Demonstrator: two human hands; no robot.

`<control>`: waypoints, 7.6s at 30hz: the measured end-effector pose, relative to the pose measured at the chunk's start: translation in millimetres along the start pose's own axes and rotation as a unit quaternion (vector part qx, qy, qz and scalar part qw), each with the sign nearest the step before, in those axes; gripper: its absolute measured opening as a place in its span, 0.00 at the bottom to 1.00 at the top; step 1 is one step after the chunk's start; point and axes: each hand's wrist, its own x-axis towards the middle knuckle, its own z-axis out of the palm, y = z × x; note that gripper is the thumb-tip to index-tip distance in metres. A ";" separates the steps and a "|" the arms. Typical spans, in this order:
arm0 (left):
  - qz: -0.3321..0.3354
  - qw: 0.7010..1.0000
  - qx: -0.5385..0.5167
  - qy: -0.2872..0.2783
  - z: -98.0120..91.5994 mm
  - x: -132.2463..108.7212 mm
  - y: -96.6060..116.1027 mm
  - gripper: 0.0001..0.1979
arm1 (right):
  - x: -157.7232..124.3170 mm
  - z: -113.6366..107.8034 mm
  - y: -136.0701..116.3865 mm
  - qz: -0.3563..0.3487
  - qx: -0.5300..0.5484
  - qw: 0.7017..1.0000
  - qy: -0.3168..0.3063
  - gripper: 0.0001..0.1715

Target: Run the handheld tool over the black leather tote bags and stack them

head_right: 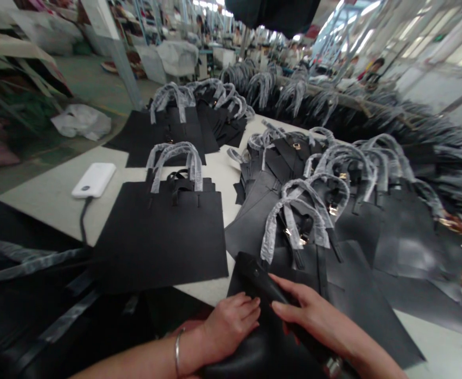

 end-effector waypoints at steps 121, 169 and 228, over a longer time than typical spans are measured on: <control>-0.082 0.995 -0.024 -0.047 -16.5 36.2 -78.5 0.11 | -13.1 -1.7 20.4 -0.111 0.129 0.978 0.123 0.45; -0.373 0.652 -0.658 -0.057 5.3 126.4 -17.6 0.20 | -57.3 26.0 105.5 -0.159 0.154 0.941 0.256 0.45; -0.313 0.659 -0.684 -0.015 8.0 82.5 13.5 0.28 | -73.3 31.7 101.7 -0.105 0.163 0.955 0.224 0.46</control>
